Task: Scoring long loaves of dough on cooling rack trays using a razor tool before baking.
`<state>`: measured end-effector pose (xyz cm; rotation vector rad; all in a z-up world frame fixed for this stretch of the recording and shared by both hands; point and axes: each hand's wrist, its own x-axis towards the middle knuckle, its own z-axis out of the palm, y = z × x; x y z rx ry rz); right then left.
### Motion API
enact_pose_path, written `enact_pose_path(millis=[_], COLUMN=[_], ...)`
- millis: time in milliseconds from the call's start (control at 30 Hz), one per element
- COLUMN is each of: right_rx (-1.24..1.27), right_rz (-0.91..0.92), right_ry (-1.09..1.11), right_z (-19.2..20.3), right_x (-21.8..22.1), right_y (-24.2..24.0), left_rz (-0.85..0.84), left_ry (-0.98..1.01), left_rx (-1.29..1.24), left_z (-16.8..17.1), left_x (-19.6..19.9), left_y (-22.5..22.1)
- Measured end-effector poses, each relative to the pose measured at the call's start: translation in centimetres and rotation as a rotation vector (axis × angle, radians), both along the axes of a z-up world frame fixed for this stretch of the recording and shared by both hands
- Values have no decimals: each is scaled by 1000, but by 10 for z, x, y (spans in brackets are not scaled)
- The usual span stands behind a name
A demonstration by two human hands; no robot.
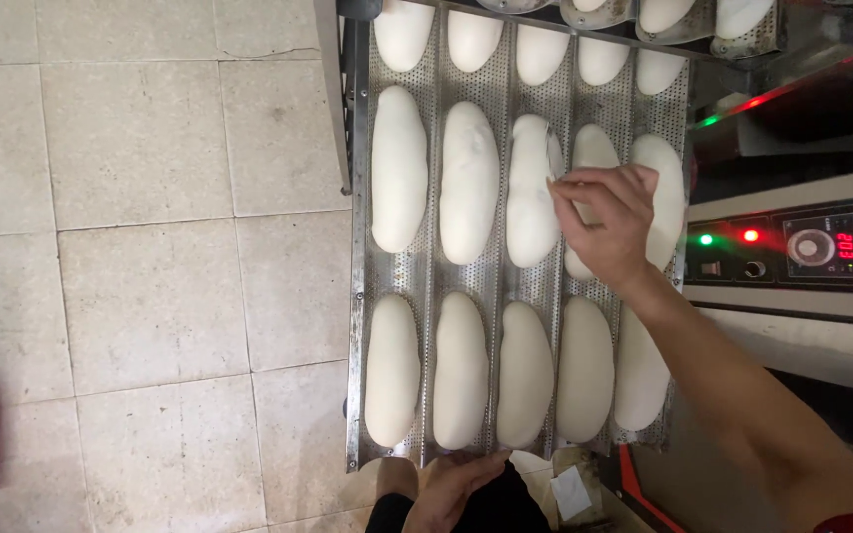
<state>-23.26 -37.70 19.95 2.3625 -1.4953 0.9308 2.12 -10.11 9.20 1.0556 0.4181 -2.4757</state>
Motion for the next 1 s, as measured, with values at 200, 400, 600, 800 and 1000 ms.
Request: enact_pose_path(millis=[200, 400, 600, 800, 1000], right_rx=[93, 150, 43, 95, 161], right_rz=[128, 28, -40, 51, 46], right_ry=[-20, 28, 12, 58, 64], right_z=[-25, -13, 14, -10, -18], right_x=[-6, -53, -63, -68, -85], right_y=[106, 112, 28, 77, 177], left_rz=[1, -156, -77, -62, -153], left_ry=[44, -47, -100, -139, -215], left_rx=[96, -40, -52, -108, -156], left_z=[4, -13, -6, 15, -25], left_x=[8, 25, 26, 28, 47], left_y=[-9, -12, -21, -40, -32])
